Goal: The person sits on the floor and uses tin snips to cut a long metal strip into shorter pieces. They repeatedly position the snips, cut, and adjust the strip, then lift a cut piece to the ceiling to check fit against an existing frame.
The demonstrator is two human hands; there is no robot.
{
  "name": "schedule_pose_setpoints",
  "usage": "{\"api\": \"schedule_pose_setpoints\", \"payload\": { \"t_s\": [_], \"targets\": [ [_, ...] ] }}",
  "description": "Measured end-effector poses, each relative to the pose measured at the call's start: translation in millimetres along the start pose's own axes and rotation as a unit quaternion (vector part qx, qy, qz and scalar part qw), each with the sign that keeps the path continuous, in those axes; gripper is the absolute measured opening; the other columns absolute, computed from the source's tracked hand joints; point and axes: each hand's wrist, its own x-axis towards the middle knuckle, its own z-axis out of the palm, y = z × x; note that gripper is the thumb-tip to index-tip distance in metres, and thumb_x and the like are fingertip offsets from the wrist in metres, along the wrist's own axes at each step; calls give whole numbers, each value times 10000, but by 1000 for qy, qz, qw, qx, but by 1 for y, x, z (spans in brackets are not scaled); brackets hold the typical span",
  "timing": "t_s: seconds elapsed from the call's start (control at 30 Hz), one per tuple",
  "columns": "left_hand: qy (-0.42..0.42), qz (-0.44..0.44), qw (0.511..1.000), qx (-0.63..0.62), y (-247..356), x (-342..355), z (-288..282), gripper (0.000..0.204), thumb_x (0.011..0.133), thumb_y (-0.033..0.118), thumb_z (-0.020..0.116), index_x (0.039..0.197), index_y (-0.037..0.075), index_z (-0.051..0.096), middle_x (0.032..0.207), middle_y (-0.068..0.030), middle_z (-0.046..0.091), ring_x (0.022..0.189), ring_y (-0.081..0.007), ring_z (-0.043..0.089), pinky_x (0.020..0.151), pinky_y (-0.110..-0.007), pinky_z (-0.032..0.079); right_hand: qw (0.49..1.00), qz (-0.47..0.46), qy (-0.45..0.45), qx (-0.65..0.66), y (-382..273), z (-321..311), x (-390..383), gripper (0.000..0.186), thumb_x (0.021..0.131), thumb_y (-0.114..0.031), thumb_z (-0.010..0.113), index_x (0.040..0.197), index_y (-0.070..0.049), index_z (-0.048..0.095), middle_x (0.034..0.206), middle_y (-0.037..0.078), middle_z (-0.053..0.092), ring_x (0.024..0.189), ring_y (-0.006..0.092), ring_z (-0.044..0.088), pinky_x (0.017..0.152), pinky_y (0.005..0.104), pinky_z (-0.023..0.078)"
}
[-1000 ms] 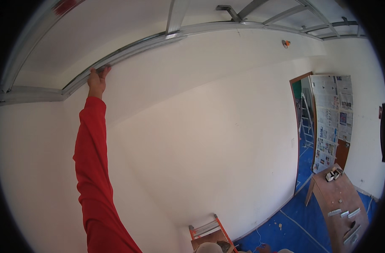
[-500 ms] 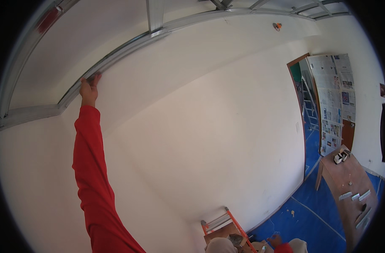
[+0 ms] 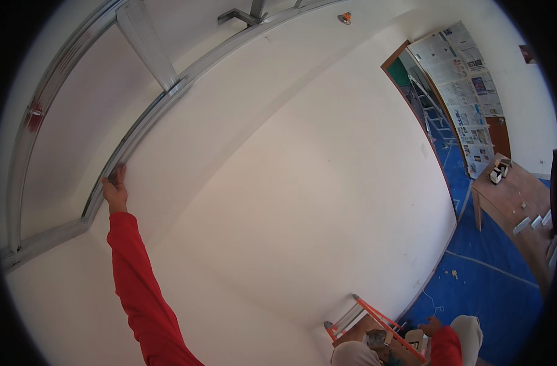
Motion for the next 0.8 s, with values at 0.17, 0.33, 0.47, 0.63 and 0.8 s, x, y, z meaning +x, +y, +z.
{"api": "schedule_pose_setpoints", "payload": {
  "t_s": [0.17, 0.33, 0.47, 0.63, 0.8],
  "targets": [
    [8, 11, 1000, 2, -2, 7, -2, 652, 1130, 259, 371, 1644, 121, -5, 1634, -288, 151, 1332, -469, 517, 1051, -464, 597, 1000, -1, 1, -22, -1, 3, 0, 792, 758, -448, 851, 1317, 55, 603, 1294, 278, 651, 1215, 395, 635, 1038, 443, 508],
    [0, 22, 1000, 13, -3, 14, -10, 670, 1130, 276, 363, 1638, 94, -34, 1633, -296, 156, 1308, -491, 535, 1049, -429, 600, 1000, -6, -8, -14, 7, 6, 2, 799, 769, -463, 838, 1330, 52, 597, 1312, 285, 642, 1241, 400, 621, 1061, 440, 494],
    [-12, -7, 1000, -19, -3, 12, -14, 681, 1131, 286, 357, 1633, 80, -54, 1638, -302, 134, 1324, -492, 522, 1069, -424, 586, 1000, -7, 1, 0, 6, 4, 0, 793, 766, -464, 840, 1328, 41, 601, 1312, 281, 643, 1238, 400, 622, 1058, 439, 496],
    [-14, 15, 1000, 12, -3, 5, -14, 700, 1132, 290, 351, 1623, 63, -94, 1632, -320, 121, 1329, -494, 516, 1088, -438, 570, 999, 15, -27, 24, -2, -6, -8, 784, 767, -472, 841, 1328, 22, 603, 1290, 260, 662, 1217, 383, 636, 1039, 431, 507],
    [-18, 18, 1000, -7, 1, -9, -28, 693, 1134, 275, 349, 1624, 69, -94, 1623, -332, 126, 1324, -481, 525, 1119, -469, 542, 1000, 2, -7, -18, -8, -6, -12, 775, 767, -469, 846, 1327, 9, 603, 1244, 242, 686, 1198, 368, 648, 1021, 423, 518]
  ]
}}
